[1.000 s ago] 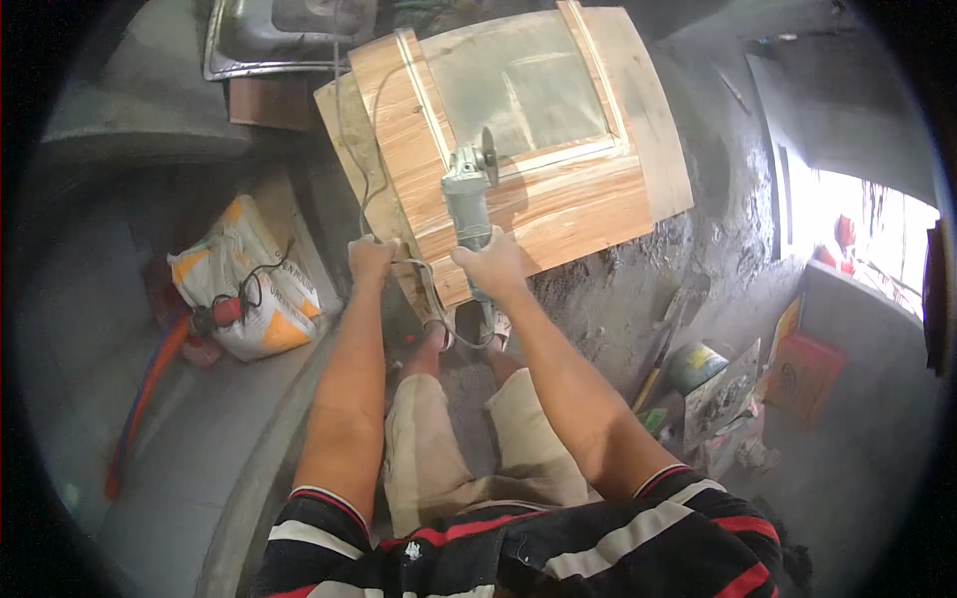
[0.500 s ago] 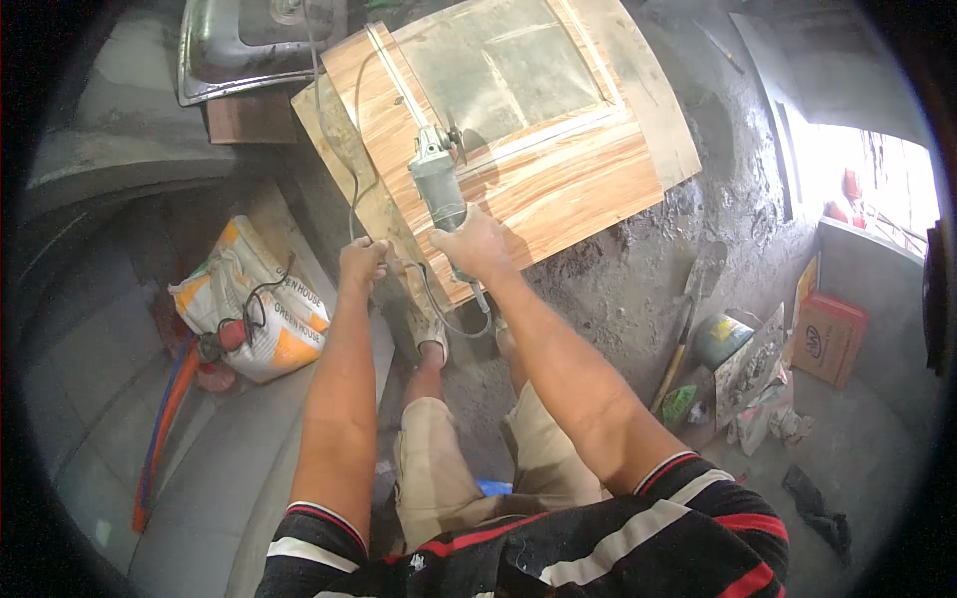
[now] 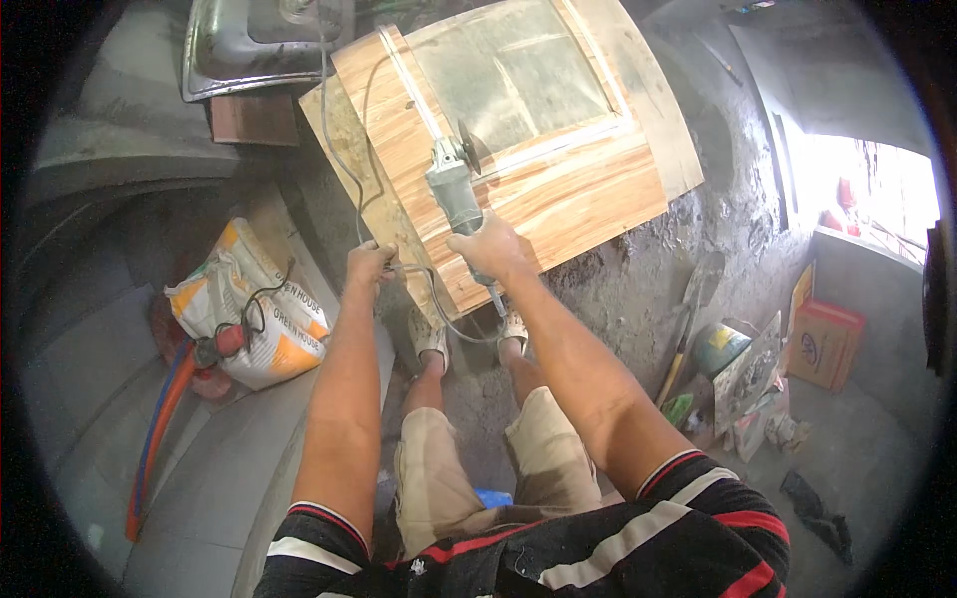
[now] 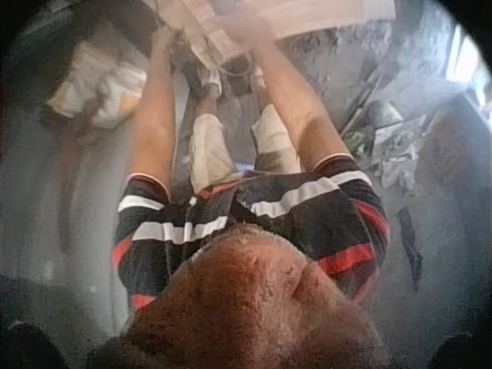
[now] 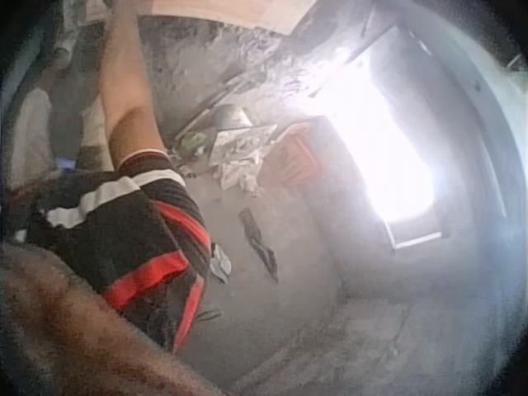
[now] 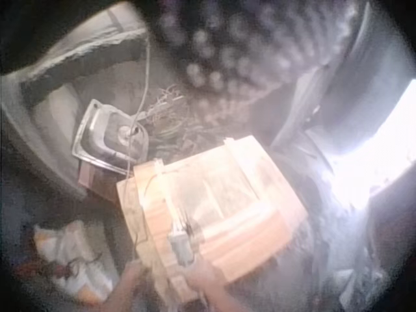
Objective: The person cuts tiles on a wooden board using an angle grinder and removes the cut tile pieces by hand.
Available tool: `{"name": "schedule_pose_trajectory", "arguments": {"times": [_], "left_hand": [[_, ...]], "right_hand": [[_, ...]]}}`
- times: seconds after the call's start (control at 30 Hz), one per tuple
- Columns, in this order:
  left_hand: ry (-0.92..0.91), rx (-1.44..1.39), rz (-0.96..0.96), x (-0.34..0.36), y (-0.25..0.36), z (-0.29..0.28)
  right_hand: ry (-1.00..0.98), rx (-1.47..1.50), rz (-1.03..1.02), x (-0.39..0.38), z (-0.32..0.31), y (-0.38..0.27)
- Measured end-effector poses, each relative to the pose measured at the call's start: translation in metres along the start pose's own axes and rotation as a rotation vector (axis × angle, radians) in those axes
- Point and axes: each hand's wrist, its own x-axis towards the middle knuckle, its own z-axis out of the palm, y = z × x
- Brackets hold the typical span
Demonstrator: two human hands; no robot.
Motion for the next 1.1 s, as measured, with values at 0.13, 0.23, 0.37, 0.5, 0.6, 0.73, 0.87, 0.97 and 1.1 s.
{"name": "schedule_pose_trajectory", "arguments": {"times": [0.13,0.23,0.37,0.5,0.6,0.73,0.87,0.97,1.1], "left_hand": [[0.003,0.005,0.023,0.002,-0.002,-0.013],[0.004,-0.009,0.024,-0.003,0.002,-0.005],[0.045,-0.006,0.024,-0.001,-0.003,-0.005],[0.068,-0.017,0.049,0.002,-0.009,-0.016],[0.071,-0.033,0.055,-0.001,-0.003,0.005],[0.080,-0.034,0.057,0.000,-0.007,-0.002],[0.086,-0.013,0.046,0.001,-0.009,-0.008],[0.131,0.033,0.024,-0.005,-0.008,-0.005],[0.148,0.086,0.046,-0.002,-0.001,0.002]], "right_hand": [[-0.033,-0.005,0.010,-0.002,0.001,-0.009],[-0.027,-0.034,0.048,-0.010,-0.009,-0.014],[-0.020,-0.045,0.014,-0.003,-0.002,-0.011],[-0.007,-0.045,0.023,-0.011,0.000,-0.025],[0.078,-0.028,0.000,-0.001,0.005,-0.001],[0.078,-0.060,-0.023,0.005,0.012,0.002],[-0.027,0.001,0.006,0.004,0.015,-0.002],[-0.044,0.033,-0.036,0.000,0.018,0.000],[0.033,0.055,-0.159,0.009,0.022,0.017]]}}
